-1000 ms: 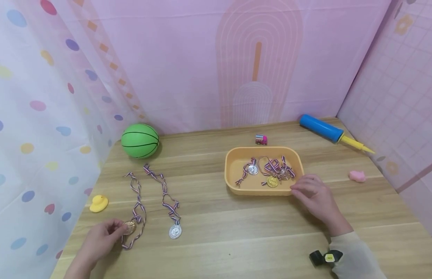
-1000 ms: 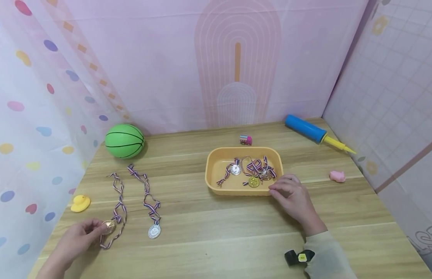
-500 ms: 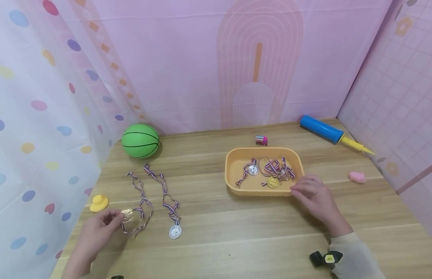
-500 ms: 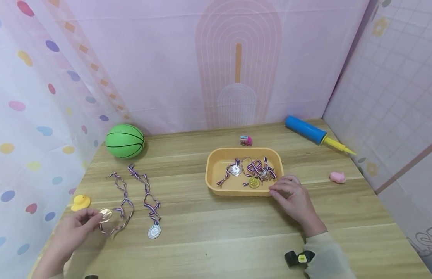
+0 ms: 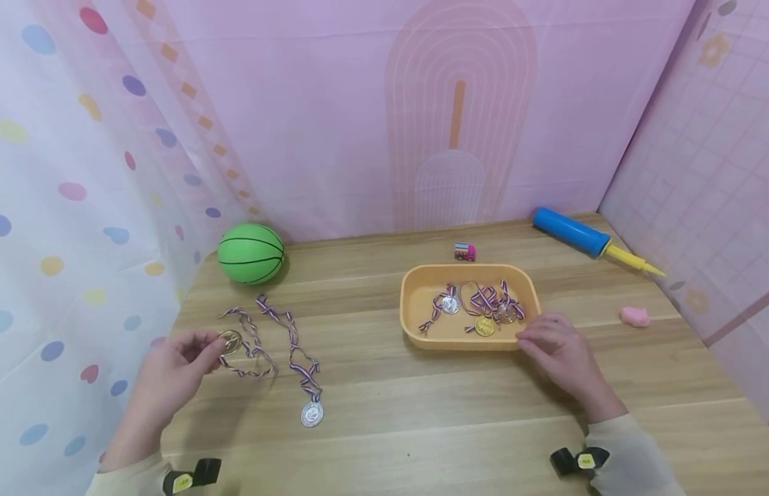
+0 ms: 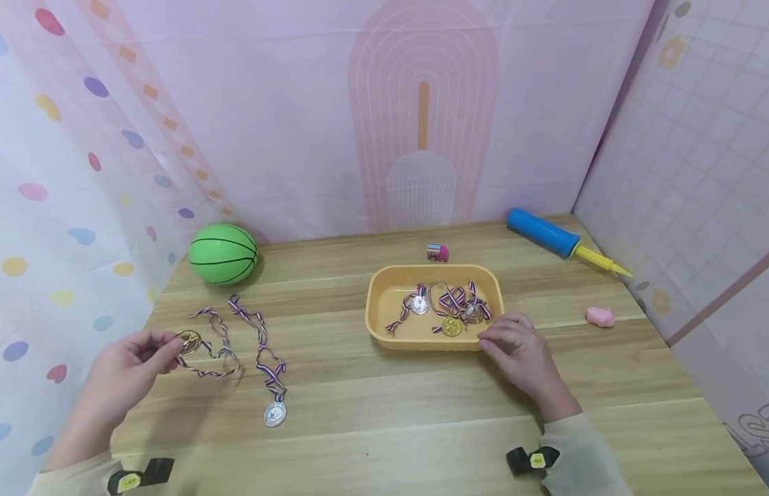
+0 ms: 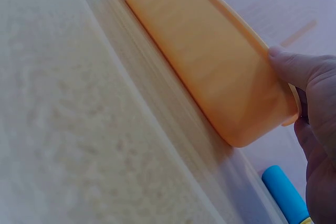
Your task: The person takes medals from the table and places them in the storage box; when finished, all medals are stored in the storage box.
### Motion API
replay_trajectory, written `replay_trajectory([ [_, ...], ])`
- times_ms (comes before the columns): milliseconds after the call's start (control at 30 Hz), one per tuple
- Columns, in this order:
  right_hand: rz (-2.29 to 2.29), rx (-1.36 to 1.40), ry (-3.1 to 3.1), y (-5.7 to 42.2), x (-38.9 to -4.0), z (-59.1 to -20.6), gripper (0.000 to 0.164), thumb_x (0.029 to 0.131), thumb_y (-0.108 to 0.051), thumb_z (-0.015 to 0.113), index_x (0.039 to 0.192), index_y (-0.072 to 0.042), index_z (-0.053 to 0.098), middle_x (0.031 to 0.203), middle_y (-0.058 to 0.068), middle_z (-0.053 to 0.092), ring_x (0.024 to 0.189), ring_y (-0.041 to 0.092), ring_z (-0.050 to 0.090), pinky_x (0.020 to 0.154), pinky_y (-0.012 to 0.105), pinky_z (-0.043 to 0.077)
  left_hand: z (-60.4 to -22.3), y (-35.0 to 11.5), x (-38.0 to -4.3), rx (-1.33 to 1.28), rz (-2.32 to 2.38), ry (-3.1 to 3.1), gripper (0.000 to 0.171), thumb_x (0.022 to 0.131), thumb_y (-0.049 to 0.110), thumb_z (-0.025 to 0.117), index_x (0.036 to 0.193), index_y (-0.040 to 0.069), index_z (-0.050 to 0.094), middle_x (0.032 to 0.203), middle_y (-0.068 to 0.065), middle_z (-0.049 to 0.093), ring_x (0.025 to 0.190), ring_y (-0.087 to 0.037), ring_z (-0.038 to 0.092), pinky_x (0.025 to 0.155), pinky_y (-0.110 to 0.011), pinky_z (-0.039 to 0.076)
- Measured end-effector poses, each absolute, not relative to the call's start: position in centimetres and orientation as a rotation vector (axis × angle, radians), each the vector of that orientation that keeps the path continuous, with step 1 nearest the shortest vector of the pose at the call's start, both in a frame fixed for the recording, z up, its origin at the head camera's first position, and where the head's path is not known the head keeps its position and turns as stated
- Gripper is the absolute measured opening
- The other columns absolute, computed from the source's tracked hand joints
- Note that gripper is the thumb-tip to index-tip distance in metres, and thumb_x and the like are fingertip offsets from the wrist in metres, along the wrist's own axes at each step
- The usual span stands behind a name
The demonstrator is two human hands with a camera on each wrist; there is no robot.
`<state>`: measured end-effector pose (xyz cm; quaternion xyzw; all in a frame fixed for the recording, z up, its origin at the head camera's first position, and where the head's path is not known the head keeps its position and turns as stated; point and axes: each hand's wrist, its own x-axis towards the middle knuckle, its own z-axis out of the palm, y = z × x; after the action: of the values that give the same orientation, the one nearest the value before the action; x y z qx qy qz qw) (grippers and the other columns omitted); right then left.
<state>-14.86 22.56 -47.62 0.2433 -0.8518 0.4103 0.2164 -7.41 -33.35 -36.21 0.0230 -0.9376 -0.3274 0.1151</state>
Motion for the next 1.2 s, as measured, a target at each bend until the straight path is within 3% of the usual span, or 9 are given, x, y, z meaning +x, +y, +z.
replay_trajectory([
  [500, 1.137, 0.687, -2.353, 22.6, -15.1, -47.9, 0.018, 0.075, -0.001, 0.080, 0.089, -0.011, 0.075, 0.086, -0.008, 0.071, 0.096, 0.014, 0.054, 0.086, 0.019, 0.039, -31.2, -28.8, -11.8, -0.121, -0.972, -2.742, 0.022, 0.095, 0.028, 0.062, 0.095, 0.006, 0.067, 0.075, -0.006, 0.065, 0.064, -0.012, 0.060, 0.052, -0.023, 0.046],
  [833, 1.158, 0.636, -2.405, 22.6, -14.8, -47.8, 0.015, 0.078, -0.004, 0.078, 0.091, -0.011, 0.075, 0.090, -0.007, 0.070, 0.099, 0.014, 0.052, 0.087, 0.021, 0.039, -29.1, -25.5, -14.5, -0.199, -1.126, -2.728, 0.027, 0.093, 0.035, 0.063, 0.096, 0.009, 0.066, 0.084, -0.007, 0.067, 0.073, -0.019, 0.065, 0.059, -0.024, 0.052],
  [1200, 1.156, 0.626, -2.421, 22.7, -14.7, -47.7, 0.016, 0.078, -0.007, 0.079, 0.092, -0.013, 0.075, 0.093, -0.011, 0.069, 0.102, 0.010, 0.052, 0.088, 0.022, 0.039, -27.2, -20.7, -17.1, -0.296, -1.479, -2.595, 0.023, 0.093, 0.022, 0.065, 0.101, 0.000, 0.064, 0.090, -0.012, 0.067, 0.075, -0.020, 0.066, 0.067, -0.027, 0.055],
])
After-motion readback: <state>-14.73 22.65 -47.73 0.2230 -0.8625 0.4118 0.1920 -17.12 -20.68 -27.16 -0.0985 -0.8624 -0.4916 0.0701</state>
